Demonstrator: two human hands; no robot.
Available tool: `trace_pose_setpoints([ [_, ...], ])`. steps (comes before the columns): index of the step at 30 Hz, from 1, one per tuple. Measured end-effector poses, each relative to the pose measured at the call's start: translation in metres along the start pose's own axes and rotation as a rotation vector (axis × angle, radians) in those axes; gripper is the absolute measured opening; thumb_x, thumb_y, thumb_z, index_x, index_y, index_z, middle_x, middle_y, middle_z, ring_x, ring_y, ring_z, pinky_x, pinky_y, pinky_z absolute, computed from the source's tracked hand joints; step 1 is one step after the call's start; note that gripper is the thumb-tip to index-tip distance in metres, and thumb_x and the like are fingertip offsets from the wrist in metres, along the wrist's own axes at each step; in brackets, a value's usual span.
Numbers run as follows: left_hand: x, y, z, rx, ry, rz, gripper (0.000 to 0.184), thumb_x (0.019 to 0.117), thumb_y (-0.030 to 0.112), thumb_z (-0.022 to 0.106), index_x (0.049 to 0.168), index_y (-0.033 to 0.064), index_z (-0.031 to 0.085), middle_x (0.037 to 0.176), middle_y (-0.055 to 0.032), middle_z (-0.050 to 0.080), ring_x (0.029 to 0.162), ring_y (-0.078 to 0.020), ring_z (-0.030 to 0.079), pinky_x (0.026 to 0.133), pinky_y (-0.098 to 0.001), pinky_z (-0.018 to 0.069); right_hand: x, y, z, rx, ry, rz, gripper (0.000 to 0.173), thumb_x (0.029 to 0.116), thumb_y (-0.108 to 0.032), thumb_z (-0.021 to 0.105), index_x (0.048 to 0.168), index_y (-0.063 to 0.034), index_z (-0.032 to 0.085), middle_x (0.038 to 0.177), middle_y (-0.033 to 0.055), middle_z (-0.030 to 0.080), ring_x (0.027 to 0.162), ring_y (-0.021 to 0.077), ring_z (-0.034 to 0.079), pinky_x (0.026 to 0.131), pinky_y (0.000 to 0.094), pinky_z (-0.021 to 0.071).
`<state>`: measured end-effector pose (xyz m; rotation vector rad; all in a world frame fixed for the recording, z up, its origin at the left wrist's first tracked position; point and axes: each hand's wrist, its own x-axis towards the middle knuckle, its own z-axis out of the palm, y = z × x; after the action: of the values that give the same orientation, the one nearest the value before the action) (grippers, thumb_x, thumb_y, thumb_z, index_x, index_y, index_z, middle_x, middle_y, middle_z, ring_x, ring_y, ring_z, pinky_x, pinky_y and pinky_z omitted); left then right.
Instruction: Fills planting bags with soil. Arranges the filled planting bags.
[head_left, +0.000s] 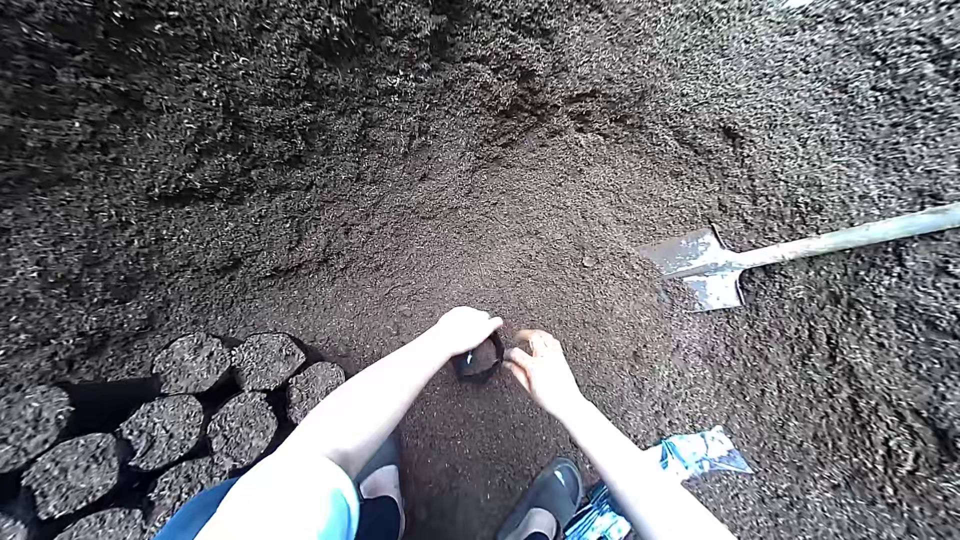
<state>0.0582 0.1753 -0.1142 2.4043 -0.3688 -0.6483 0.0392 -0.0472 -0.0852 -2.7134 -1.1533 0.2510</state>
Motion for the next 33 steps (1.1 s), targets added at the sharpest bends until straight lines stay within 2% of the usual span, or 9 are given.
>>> trace_pose_setpoints([
  [4, -0.025, 0.0, 0.009, -0.044, -0.038, 0.084, 0.048, 0.1141, 0.032, 0.028, 0.131, 0.0041, 0.064, 0.123, -0.0225, 0.068, 0.12, -0.04, 0.064, 0.103, -0.0611, 0.0467, -0.012, -0.06, 0.0, 0.246, -0.032, 0.078, 0.032, 0.1049, -0.021, 0.05, 0.116, -0.0011, 0.073, 0.137, 0.0136, 0.065, 0.131, 0.0263, 0.059, 0.113, 0.0367, 0.0454],
  [7, -0.028, 0.0, 0.012, -0.051, -0.053, 0.06, 0.043, 0.1138, 0.029, 0.032, 0.135, 0.0065, 0.061, 0.124, -0.022, 0.067, 0.121, -0.0398, 0.063, 0.103, -0.0605, 0.0471, 0.008, -0.081, 0.008, 0.354, -0.421, 0.339, 0.063, 0.1086, -0.036, 0.045, 0.158, 0.0011, 0.033, 0.167, 0.0186, 0.028, 0.155, 0.0262, 0.028, 0.127, 0.0383, 0.0246],
  [10, -0.031, 0.004, 0.022, -0.008, -0.057, 0.084, 0.04, 0.1134, 0.023, 0.031, 0.14, 0.0062, 0.056, 0.127, -0.0248, 0.065, 0.121, -0.0431, 0.063, 0.101, -0.0618, 0.0486, 0.013, -0.085, 0.038, 0.325, -0.447, 0.396, 0.098, 0.0998, -0.062, 0.051, 0.159, 0.0086, 0.02, 0.168, 0.0275, 0.015, 0.158, 0.0345, 0.014, 0.129, 0.0437, 0.0171],
  [15, -0.042, 0.023, 0.044, -0.052, -0.066, 0.1, 0.043, 0.1142, 0.021, 0.027, 0.14, 0.0037, 0.056, 0.125, -0.0255, 0.066, 0.123, -0.042, 0.063, 0.106, -0.0576, 0.0466, -0.004, -0.083, 0.086, 0.177, -0.415, 0.358, 0.094, 0.0956, -0.069, 0.049, 0.153, 0.0054, 0.041, 0.162, 0.0265, 0.033, 0.156, 0.036, 0.022, 0.129, 0.045, 0.0127],
  [21, -0.035, 0.022, 0.044, -0.054, -0.063, 0.086, 0.039, 0.1126, 0.014, 0.031, 0.141, 0.0044, 0.055, 0.124, -0.0253, 0.066, 0.122, -0.0411, 0.063, 0.107, -0.0556, 0.0465, 0.01, -0.07, 0.103, 0.067, -0.528, 0.323, 0.081, 0.1008, -0.061, 0.045, 0.154, 0.0004, 0.043, 0.162, 0.0236, 0.035, 0.156, 0.0353, 0.023, 0.129, 0.0472, 0.0104],
  [24, -0.034, 0.015, 0.024, -0.106, -0.01, 0.02, 0.037, 0.1118, 0.017, 0.035, 0.14, 0.0047, 0.056, 0.121, -0.0261, 0.068, 0.118, -0.0434, 0.065, 0.102, -0.0602, 0.0491, 0.023, -0.059, 0.086, 0.1, -0.56, 0.294, 0.09, 0.0995, -0.065, 0.047, 0.156, 0.0042, 0.034, 0.166, 0.0244, 0.026, 0.158, 0.0342, 0.018, 0.129, 0.0465, 0.0131],
  [26, -0.035, 0.005, 0.0, -0.124, 0.042, -0.019, 0.037, 0.1118, 0.02, 0.036, 0.138, 0.0037, 0.056, 0.119, -0.0264, 0.068, 0.117, -0.0439, 0.065, 0.099, -0.0617, 0.05, 0.037, -0.051, 0.055, 0.111, -0.538, 0.21, 0.077, 0.1032, -0.055, 0.049, 0.152, 0.0042, 0.043, 0.164, 0.0219, 0.032, 0.156, 0.033, 0.024, 0.127, 0.0483, 0.0194],
  [29, -0.034, -0.015, -0.027, -0.162, 0.135, -0.177, 0.033, 0.1086, 0.019, 0.044, 0.134, 0.0041, 0.058, 0.113, -0.0242, 0.069, 0.11, -0.0422, 0.068, 0.094, -0.062, 0.0523, 0.048, -0.042, 0.013, 0.111, -0.324, 0.112, 0.039, 0.1082, -0.029, 0.048, 0.13, -0.0025, 0.067, 0.14, 0.0148, 0.063, 0.138, 0.0279, 0.053, 0.123, 0.0455, 0.0301],
  [33, -0.027, -0.027, -0.024, -0.182, 0.203, -0.376, 0.033, 0.1007, 0.017, 0.06, 0.129, 0.0018, 0.058, 0.114, -0.0242, 0.069, 0.11, -0.0419, 0.068, 0.093, -0.0617, 0.0526, 0.024, 0.0, 0.046, 0.459, 0.121, 0.355, 0.035, 0.1061, -0.026, 0.05, 0.125, -0.003, 0.069, 0.136, 0.0125, 0.065, 0.136, 0.0254, 0.054, 0.12, 0.0422, 0.0371],
])
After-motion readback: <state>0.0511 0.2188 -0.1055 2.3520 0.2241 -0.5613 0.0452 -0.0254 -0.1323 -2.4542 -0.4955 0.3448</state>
